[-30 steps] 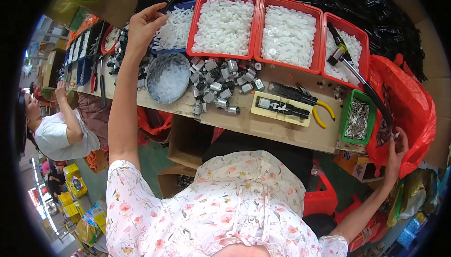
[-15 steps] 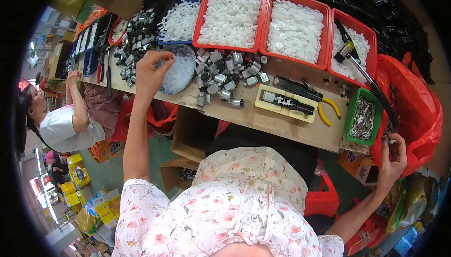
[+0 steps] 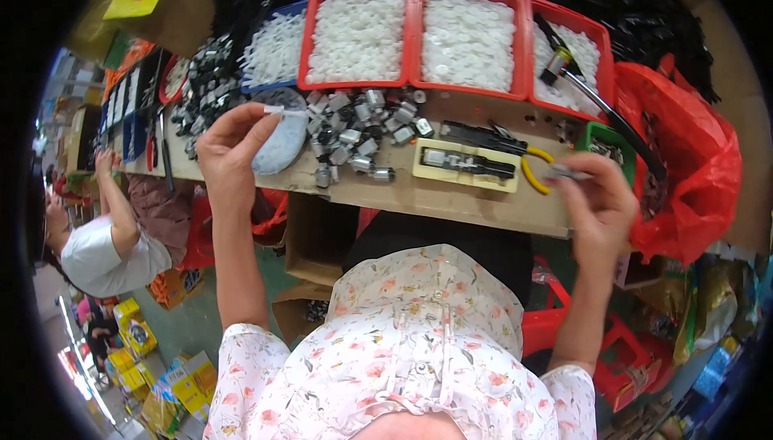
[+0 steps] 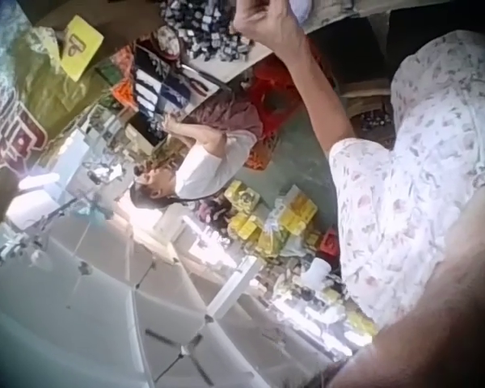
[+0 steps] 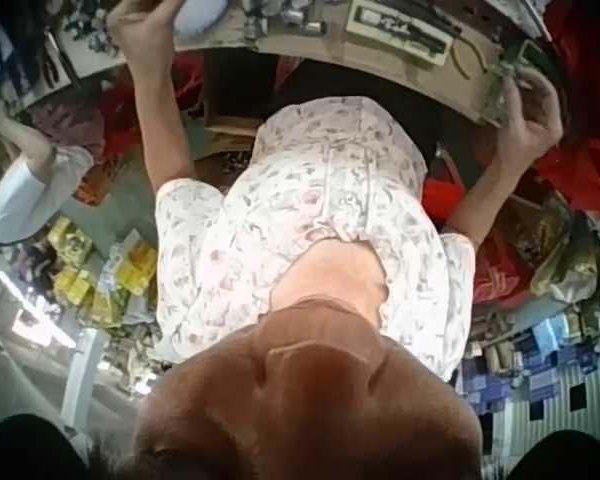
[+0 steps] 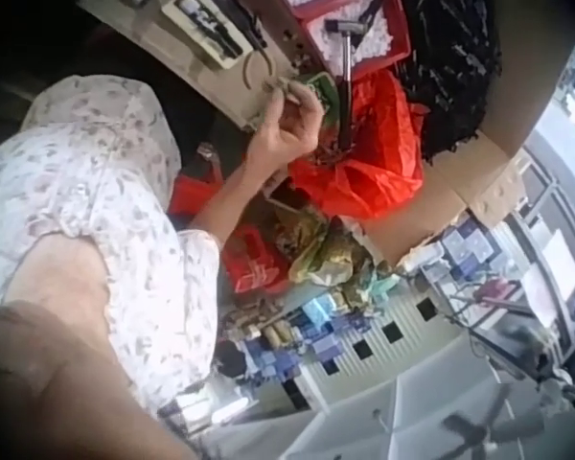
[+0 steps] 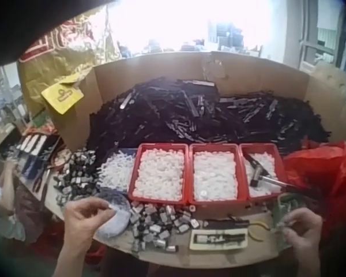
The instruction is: Assembling small electrical components using pliers, a hammer, and a jig.
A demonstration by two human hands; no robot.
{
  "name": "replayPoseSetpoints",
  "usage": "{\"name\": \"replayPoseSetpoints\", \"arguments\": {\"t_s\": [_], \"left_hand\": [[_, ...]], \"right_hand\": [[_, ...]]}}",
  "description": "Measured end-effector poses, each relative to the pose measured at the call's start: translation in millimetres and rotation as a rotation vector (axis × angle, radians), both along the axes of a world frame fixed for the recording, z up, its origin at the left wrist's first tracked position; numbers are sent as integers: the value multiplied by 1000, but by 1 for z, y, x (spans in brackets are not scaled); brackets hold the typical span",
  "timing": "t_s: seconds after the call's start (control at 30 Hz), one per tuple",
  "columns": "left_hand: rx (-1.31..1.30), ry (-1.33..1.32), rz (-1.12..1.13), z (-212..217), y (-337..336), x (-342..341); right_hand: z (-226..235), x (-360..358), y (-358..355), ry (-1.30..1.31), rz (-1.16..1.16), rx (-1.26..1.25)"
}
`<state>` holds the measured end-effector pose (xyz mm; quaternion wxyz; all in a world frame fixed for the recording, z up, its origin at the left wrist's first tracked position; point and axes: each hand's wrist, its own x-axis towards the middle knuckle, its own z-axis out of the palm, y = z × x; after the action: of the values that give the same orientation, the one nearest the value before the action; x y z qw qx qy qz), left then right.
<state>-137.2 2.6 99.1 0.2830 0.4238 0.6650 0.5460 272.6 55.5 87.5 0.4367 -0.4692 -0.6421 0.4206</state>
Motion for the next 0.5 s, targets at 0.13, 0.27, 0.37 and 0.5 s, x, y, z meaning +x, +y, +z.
{"name": "replayPoseSetpoints", "arguments": {"t_s": [0.13,0.27,0.37,0.5], "left_hand": [[115,-452,-57,-12,2,61],[162,-696,-141,-26,7,110],[171,-791,-153,-33,11,131],[137,-780,-186,-36,15,144]], "right_hand": [[-9,-69,-5,399,114,-57],[-18,-94,-3,576,90,-57],[-24,-92,-2,679,78,-20],[-27,-84,-4,641,10,-18]]}}
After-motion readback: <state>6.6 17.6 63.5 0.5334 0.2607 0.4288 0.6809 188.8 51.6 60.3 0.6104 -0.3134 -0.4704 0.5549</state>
